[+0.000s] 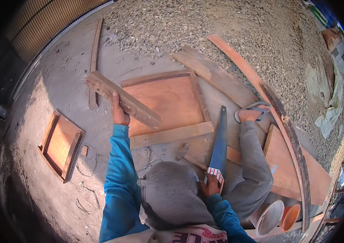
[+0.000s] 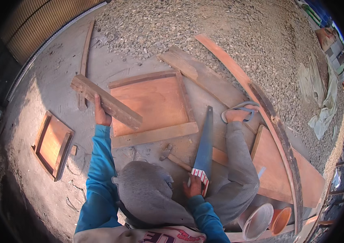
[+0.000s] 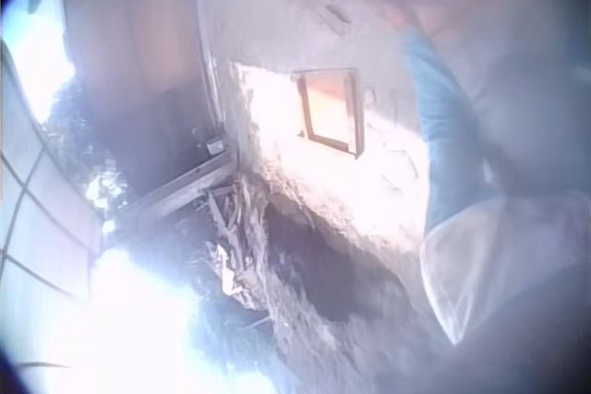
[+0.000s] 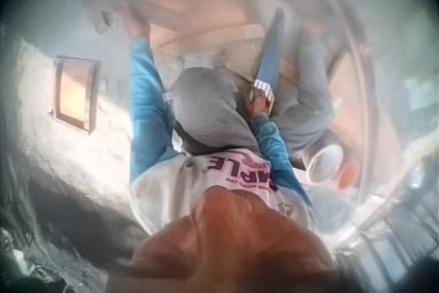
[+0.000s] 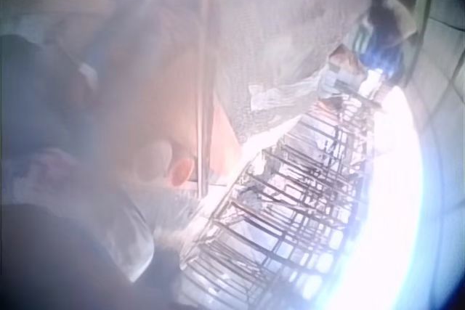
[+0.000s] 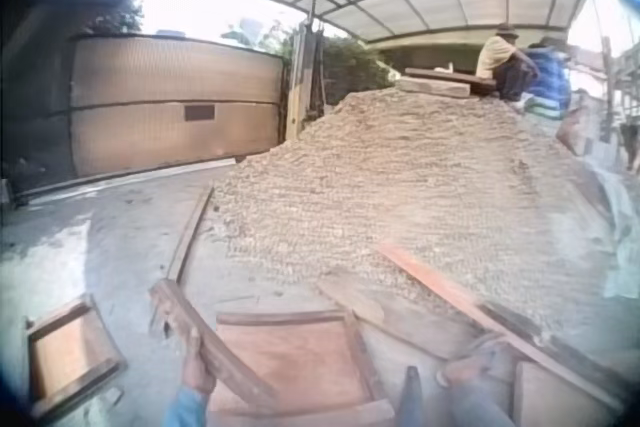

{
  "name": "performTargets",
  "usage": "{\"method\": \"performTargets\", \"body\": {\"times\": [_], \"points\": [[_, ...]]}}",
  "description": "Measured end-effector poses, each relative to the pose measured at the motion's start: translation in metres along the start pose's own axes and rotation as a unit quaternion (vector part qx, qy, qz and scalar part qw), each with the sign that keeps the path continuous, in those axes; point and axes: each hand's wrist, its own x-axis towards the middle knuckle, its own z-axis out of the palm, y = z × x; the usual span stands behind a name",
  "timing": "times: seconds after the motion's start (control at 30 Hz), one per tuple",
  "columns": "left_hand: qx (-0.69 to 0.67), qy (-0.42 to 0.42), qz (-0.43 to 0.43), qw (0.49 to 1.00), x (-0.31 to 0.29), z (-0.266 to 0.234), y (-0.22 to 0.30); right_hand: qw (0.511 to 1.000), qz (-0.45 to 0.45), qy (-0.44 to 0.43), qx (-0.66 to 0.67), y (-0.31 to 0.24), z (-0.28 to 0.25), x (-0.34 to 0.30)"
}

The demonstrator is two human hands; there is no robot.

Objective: The person assembles wood boxes by aligning wooden panels and nailing them together with a hammer.

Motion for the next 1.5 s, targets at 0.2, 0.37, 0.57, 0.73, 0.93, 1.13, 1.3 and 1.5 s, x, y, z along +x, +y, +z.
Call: {"method": "performTargets", "body": {"times": [0.2, 0.37, 0.57, 0.73, 0.93, 1.13, 1.3, 1.5], "points": [[0.146, 0.084, -0.137, 0.976, 0.046, -0.095, -0.038, 1.0, 0.006, -0.015, -0.01, -0.005, 0.001, -0.002], [0.598, 0.168, -0.009, 0.784, 0.063, -0.136, -0.075, 0.999, 0.011, -0.029, -0.022, -0.004, 0.008, -0.001], [0.778, 0.111, -0.021, 0.618, 0.059, -0.067, -0.074, 0.999, 0.0, -0.018, -0.028, -0.019, -0.008, -0.001], [0.786, 0.102, -0.034, 0.609, 0.084, -0.071, -0.079, 0.996, 0.065, -0.046, -0.032, -0.022, -0.007, 0.004], [0.792, 0.088, 0.017, 0.604, 0.094, -0.078, -0.087, 0.996, 0.081, -0.032, -0.032, -0.028, -0.007, 0.01], [0.698, 0.03, -0.037, 0.714, 0.103, -0.118, -0.076, 0.996, 0.082, -0.026, -0.025, -0.031, -0.004, 0.012], [0.655, -0.033, -0.129, 0.744, 0.073, -0.124, -0.061, 0.995, 0.079, -0.025, -0.051, -0.03, -0.003, 0.017], [0.799, 0.053, -0.063, 0.596, 0.043, -0.088, -0.062, 0.996, 0.05, -0.029, -0.061, -0.028, 0.001, 0.019]]}}
